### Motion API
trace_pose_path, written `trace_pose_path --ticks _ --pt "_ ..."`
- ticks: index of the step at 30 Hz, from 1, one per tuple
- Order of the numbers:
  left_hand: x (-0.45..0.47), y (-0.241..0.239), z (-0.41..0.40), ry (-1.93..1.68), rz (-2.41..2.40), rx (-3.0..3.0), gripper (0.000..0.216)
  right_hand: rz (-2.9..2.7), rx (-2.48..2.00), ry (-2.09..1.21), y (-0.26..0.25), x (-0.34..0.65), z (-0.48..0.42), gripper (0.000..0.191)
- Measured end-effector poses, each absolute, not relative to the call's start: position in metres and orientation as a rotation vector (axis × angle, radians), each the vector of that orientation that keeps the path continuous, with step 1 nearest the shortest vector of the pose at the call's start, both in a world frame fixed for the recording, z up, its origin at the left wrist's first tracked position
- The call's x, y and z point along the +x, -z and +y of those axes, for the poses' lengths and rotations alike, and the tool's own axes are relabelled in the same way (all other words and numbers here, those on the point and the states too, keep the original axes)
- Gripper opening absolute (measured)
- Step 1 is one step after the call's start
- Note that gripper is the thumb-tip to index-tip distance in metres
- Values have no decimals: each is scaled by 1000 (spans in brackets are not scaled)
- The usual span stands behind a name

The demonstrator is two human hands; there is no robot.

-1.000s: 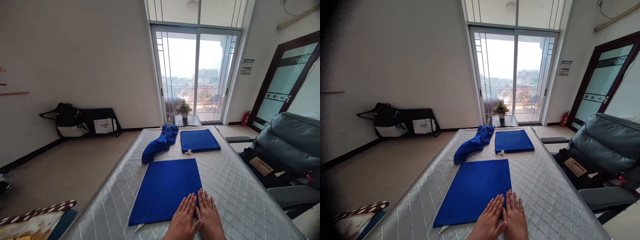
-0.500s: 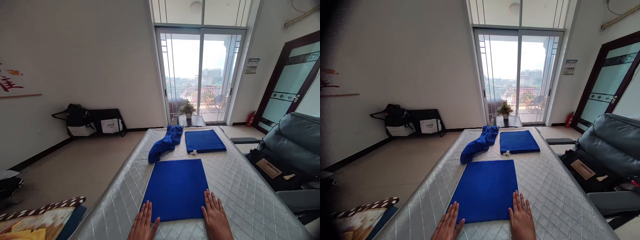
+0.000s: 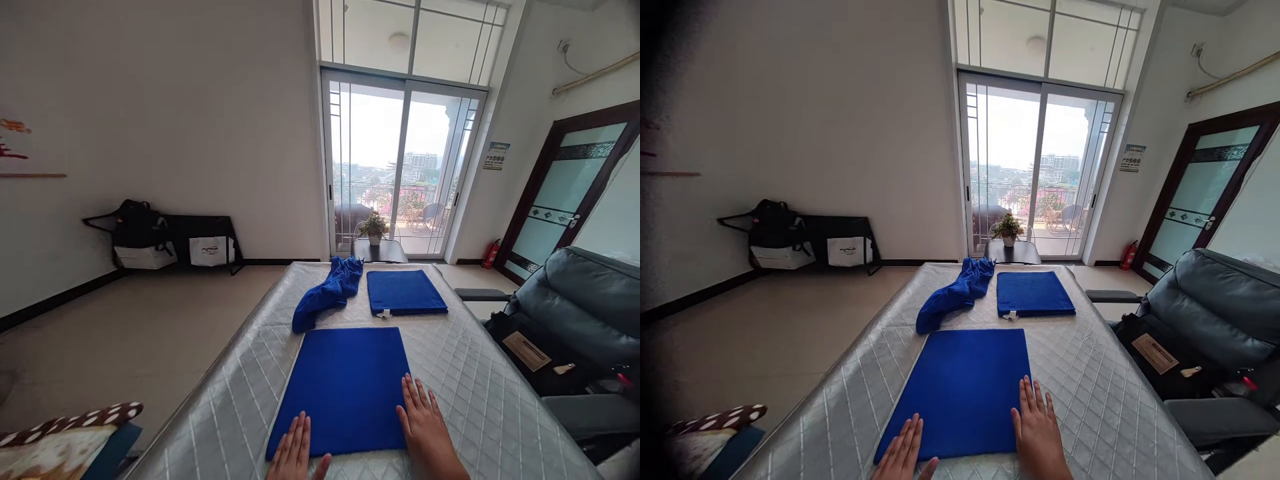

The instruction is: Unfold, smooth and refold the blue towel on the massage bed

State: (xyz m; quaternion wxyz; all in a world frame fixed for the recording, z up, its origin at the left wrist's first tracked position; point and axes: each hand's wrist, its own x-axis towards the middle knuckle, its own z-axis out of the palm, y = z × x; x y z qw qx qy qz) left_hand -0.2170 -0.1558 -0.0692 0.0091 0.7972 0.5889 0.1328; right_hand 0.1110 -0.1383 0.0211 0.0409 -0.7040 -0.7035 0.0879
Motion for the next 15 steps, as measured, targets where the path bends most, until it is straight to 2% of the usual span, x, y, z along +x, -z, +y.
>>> trace_pose_path --ticks 5,9,15 --pt "-130 26 -133 -476 1384 2784 77 -2148 -2179 -225 -21 107 -116 62" --pt "-64 -7 -111 -517 1195 2802 70 -2223 -2140 -180 -6 110 -115 57" --pt "-41 1 -89 -490 1272 2732 68 -2229 -2150 -204 -4 112 -115 56"
